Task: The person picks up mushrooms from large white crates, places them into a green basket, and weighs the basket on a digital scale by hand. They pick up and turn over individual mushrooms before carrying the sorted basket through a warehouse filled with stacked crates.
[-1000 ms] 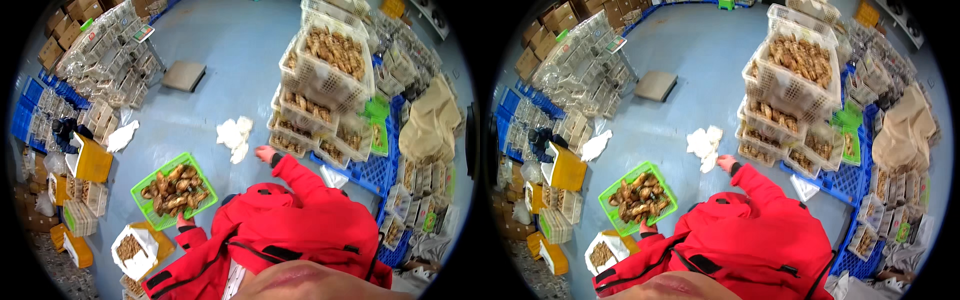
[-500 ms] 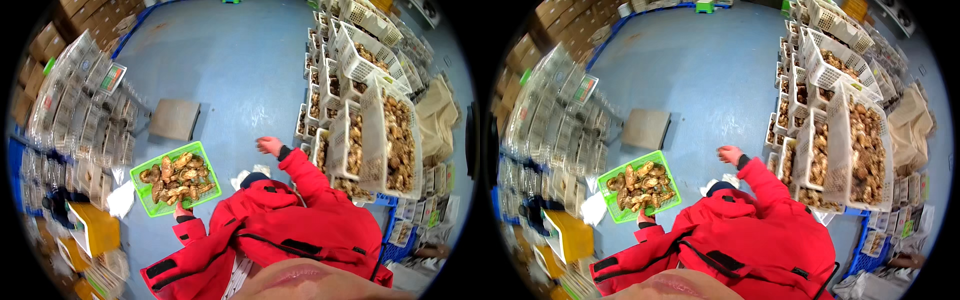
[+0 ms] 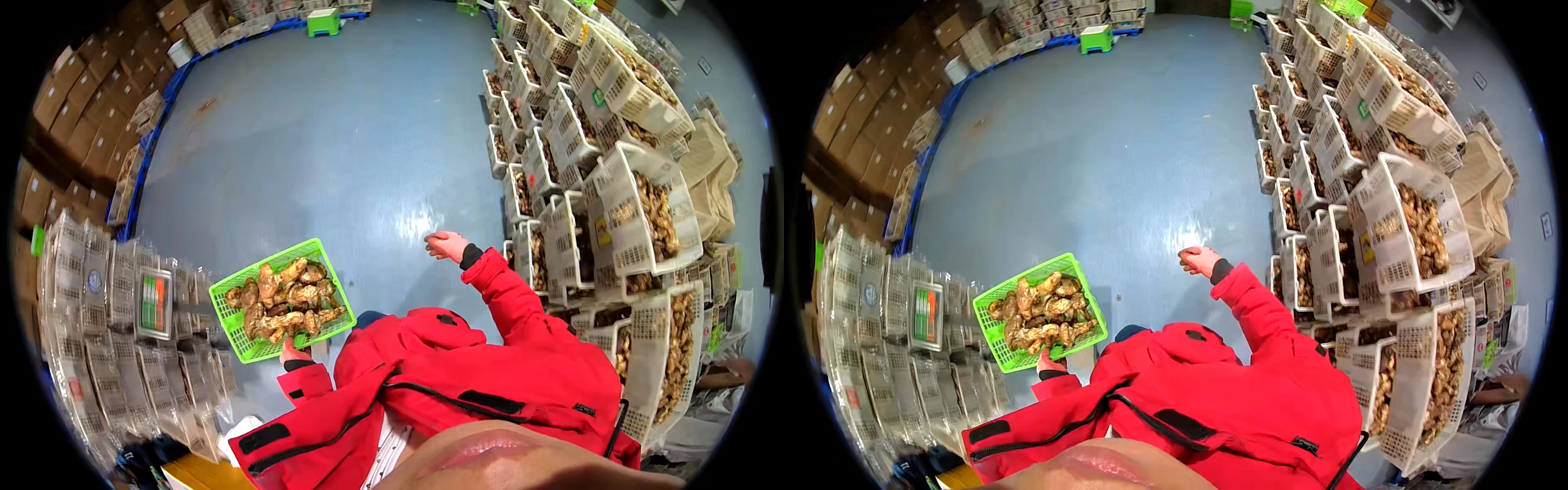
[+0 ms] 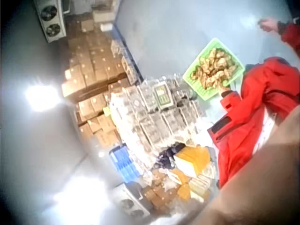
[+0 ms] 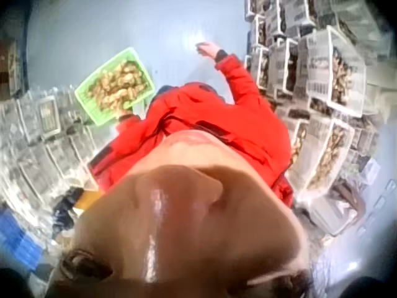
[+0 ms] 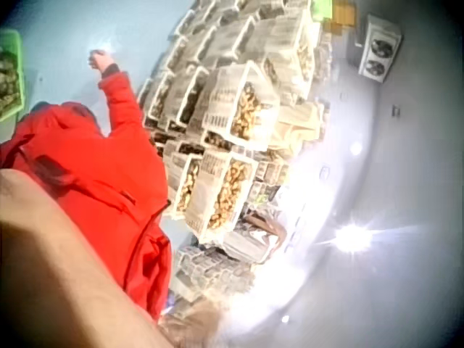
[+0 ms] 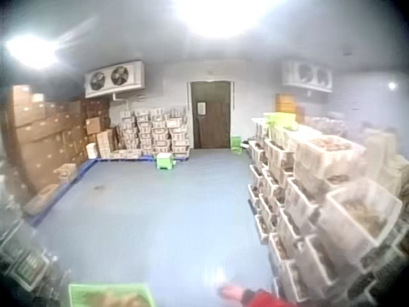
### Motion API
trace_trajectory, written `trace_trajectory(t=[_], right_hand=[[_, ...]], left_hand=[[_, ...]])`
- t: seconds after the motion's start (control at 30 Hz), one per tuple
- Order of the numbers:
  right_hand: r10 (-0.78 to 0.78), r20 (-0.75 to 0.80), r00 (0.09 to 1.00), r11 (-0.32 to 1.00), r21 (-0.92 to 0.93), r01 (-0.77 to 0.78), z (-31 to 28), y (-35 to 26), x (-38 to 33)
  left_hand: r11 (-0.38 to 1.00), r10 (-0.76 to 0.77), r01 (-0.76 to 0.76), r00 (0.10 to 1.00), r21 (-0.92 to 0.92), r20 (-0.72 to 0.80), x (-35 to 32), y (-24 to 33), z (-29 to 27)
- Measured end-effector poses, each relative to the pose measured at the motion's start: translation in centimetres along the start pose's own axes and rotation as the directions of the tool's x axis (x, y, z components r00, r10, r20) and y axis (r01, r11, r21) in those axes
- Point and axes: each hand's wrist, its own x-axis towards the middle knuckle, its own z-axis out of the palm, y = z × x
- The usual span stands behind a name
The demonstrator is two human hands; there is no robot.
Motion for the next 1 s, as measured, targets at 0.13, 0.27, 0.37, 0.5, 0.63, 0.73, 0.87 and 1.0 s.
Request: trace_trajectory(t=[0.13,0.27,0.37,0.5,0.63,0.73,0.87,1.0], right_hand=[[-0.113,-0.127,0.986,0.992,-0.062,0.106,-4.4,-5.8,10.1],[0.000,-0.253,0.967,0.959,0.273,0.071,-11.2,-6.2,17.7],[0.097,-0.261,0.960,0.934,0.356,0.003,-13.1,-7.0,18.6],[0.265,-0.577,0.773,0.923,0.384,-0.030,-19.0,-6.1,21.7],[0.203,-0.535,0.820,0.965,0.249,-0.077,-24.3,-4.8,26.9],[0.330,-0.455,0.827,0.837,0.546,-0.033,-26.8,-8.9,35.7],[0.220,-0.439,0.871,0.850,0.524,0.049,-31.9,-17.1,43.5],[0.109,-0.607,0.787,0.973,0.227,0.040,-34.7,-29.3,49.5]], left_hand=[[0.962,0.123,-0.113,0.992,0.249,-0.029,6.4,2.0,13.0],[0.912,0.100,-0.045,0.988,0.407,-0.115,10.7,3.9,29.1],[0.825,0.142,-0.217,0.973,0.521,0.181,16.3,3.8,33.6],[0.578,0.161,-0.410,0.905,0.705,0.395,19.7,2.7,48.2],[0.012,0.202,-0.835,0.541,0.550,0.817,21.1,0.4,58.4],[-0.337,0.131,-0.862,0.356,0.379,0.925,24.2,-0.2,67.8],[-0.226,0.136,-0.826,0.498,0.517,0.856,27.6,-1.4,77.3],[-0.354,0.072,-0.822,0.451,0.446,0.890,30.7,-2.5,89.4]])
